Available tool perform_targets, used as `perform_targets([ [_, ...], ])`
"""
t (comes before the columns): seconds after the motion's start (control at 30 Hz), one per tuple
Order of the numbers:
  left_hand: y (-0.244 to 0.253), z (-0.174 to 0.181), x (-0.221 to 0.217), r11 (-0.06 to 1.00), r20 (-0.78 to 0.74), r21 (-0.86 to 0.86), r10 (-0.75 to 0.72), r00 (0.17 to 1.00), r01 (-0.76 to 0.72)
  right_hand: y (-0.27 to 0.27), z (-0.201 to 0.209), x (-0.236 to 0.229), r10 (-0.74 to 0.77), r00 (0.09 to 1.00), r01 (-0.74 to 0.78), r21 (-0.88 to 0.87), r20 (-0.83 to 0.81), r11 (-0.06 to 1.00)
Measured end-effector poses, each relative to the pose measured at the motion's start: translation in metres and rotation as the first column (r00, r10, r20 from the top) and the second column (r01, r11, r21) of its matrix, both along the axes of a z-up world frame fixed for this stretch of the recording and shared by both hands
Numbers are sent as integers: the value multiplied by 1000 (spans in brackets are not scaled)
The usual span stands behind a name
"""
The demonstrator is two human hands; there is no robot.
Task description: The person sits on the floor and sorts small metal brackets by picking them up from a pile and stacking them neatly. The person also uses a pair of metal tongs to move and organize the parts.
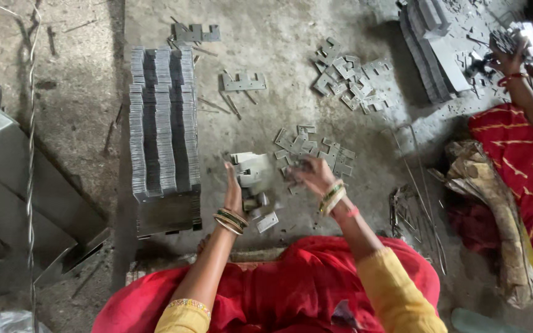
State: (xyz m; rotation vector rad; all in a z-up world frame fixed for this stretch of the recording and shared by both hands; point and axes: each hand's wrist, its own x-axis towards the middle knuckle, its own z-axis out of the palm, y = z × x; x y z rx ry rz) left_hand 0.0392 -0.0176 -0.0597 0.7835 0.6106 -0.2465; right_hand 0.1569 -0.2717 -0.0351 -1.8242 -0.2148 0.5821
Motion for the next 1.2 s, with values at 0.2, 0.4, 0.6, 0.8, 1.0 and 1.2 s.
perform_targets([
  [0.2,7,46,-7,976,-4,-191,102,995,-101,45,-41,81,-250,895,444,-683,370,580],
  [0.4,14,31,3,985,-51,-66,157,986,-160,61,-66,102,-229,874,483,-718,429,501],
  [0.6,13,-5,10,993,-110,5,118,987,-118,72,-16,53,101,734,365,-515,671,775],
  [0.8,5,-23,8,983,118,-153,121,986,-102,98,53,-57,558,136,-37,-558,819,829],
  [1.0,-3,-24,12,982,188,87,147,971,-165,114,93,-102,469,352,-107,-462,810,880],
  [1.2,-6,-28,16,971,261,125,164,951,-202,110,95,-115,228,600,77,-339,767,938],
])
